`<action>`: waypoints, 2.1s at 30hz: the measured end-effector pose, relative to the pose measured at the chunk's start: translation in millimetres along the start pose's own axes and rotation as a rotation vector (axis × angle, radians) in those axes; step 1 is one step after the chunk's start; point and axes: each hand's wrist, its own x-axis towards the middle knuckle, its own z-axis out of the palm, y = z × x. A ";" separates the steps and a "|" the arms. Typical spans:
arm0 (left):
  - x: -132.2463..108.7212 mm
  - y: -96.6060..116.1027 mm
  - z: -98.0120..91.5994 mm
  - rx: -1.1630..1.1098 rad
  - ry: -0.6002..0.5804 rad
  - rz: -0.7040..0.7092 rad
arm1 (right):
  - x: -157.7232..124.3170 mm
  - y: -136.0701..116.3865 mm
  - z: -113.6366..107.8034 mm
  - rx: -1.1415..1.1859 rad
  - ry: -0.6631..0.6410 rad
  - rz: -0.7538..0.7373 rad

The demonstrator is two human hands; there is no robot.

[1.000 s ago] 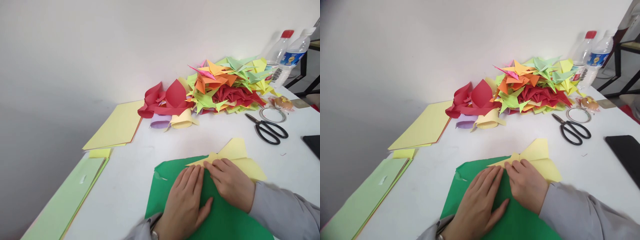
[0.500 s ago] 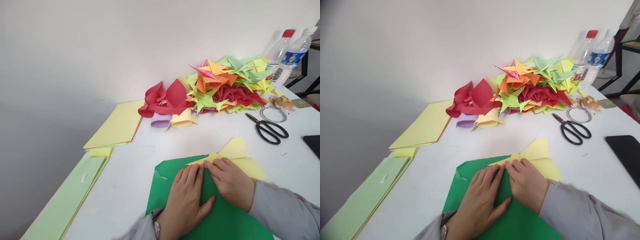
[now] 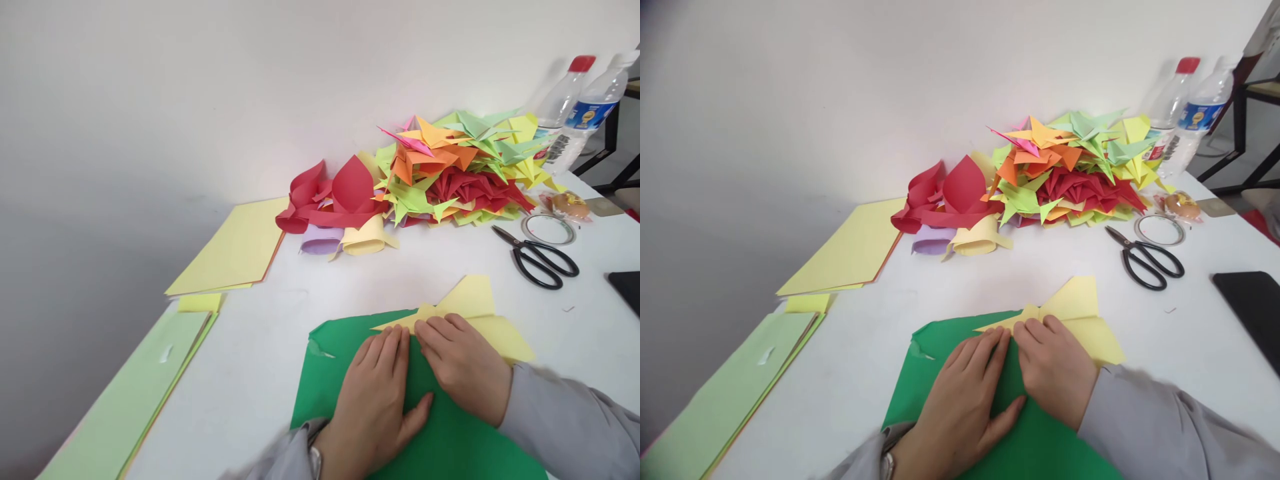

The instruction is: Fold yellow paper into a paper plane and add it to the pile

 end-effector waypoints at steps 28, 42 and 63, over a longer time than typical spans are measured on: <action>-5.4 12.4 -1.6 0.155 0.039 0.020 | 3.1 -0.7 -5.0 0.010 0.000 0.031; 3.2 9.5 -5.5 0.219 0.074 0.063 | 1.8 -0.4 -1.7 0.011 0.014 0.040; -5.1 9.9 -2.4 0.250 0.138 -0.056 | 0.4 -0.2 3.8 0.017 0.067 0.057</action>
